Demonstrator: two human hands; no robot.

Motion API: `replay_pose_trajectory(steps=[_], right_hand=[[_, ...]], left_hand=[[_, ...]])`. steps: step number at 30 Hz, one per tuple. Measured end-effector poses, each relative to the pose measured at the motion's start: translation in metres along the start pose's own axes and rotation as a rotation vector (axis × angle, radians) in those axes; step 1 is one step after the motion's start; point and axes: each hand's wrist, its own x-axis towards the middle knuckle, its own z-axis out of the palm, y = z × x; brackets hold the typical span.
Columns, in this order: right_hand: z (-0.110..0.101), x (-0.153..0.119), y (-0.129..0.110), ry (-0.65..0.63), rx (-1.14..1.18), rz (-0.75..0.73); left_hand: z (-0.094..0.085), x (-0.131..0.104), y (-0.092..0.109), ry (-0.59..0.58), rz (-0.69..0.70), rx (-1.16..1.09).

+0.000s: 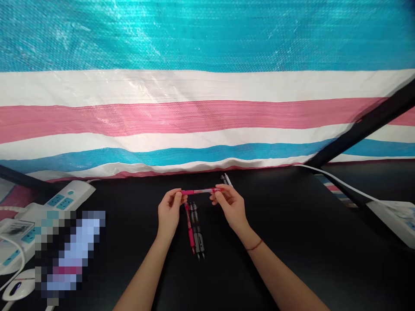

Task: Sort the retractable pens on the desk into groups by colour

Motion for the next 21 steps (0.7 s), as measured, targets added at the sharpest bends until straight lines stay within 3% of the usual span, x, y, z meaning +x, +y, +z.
replay_pose_trajectory(steps=[10,13,18,21], right_hand=[[0.002,-0.006,-0.005,0.093,-0.067,-0.055],[0.002,-0.006,-0.009,0.135,0.017,-0.075],[-0.003,-0.009,-0.03,0.184,0.044,-0.175],[-0.007,-0.01,-0.037,0.194,-0.014,-0.187]], left_hand=[[-0.001,-0.011,0.008,0.013,0.192,0.244],[0.0,-0.016,0.012,-0.113,0.23,0.284],[0.006,-0.036,0.024,-0.437,0.396,0.423],[0.014,-0.049,0.03,-0.586,0.378,0.462]])
